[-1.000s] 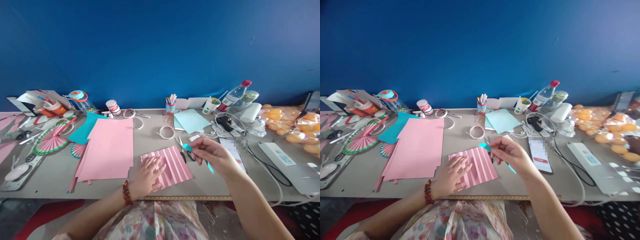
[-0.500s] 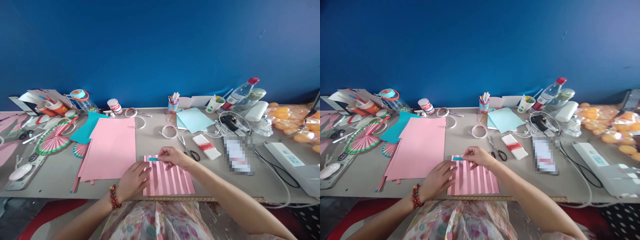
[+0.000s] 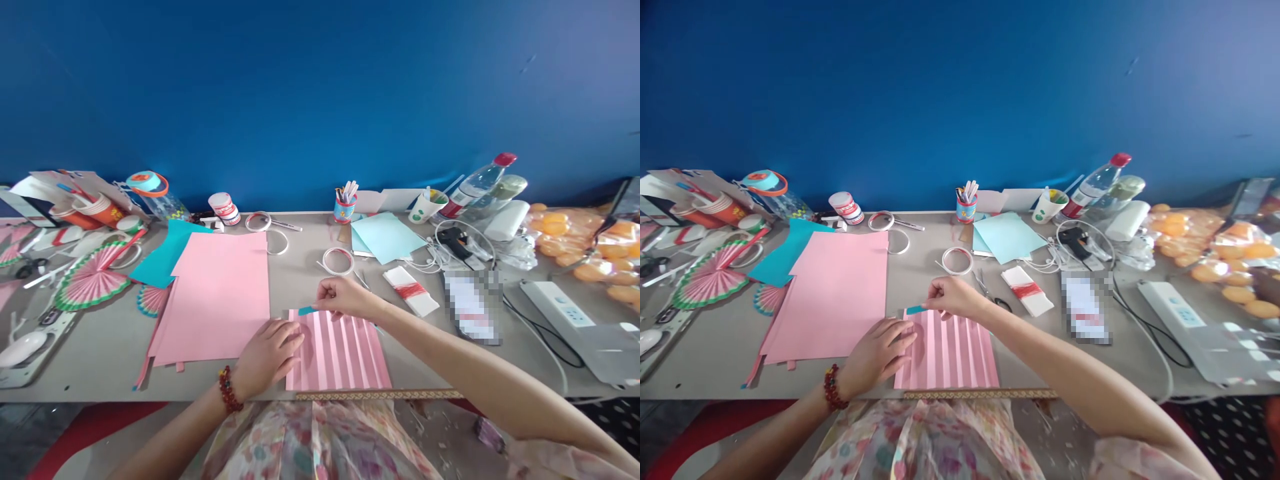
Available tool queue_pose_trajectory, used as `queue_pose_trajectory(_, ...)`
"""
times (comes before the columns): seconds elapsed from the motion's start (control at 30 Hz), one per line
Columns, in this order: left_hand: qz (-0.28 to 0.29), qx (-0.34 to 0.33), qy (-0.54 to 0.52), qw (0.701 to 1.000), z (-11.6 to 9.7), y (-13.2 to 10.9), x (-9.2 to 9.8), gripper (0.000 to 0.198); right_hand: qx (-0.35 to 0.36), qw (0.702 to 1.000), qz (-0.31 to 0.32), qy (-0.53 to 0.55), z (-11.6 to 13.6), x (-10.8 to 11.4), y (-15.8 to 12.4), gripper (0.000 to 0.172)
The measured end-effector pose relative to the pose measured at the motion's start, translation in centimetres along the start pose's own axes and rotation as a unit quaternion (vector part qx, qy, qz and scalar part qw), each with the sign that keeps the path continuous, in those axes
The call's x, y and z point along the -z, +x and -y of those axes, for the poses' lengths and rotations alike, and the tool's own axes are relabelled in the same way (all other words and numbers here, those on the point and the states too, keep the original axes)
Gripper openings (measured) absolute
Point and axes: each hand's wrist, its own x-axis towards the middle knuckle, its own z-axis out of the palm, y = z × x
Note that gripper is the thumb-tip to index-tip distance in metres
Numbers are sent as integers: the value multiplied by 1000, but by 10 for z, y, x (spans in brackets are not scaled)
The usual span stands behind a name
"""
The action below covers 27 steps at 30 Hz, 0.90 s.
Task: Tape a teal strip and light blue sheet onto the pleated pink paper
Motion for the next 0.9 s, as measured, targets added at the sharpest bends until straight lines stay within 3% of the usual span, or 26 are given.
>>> queue_pose_trajectory(0.13, -10, 7, 2, 1000, -3, -2, -1, 33, -46, 998, 34, 1, -7, -16, 18, 24)
queue_pose_trajectory(0.4, -46, 49, -2, 998, -3, -7, -7, 30, -135, 990, 45, -8, -15, -21, 30, 18)
queue_pose_trajectory(0.73, -32, 66, -37, 997, 2, -10, -9, 45, -148, 986, 73, 20, -25, -24, 44, 25)
queue_pose_trajectory(0.9, -30, 46, -20, 998, 4, -10, -10, 41, -146, 986, 82, 23, -28, -23, 48, 28)
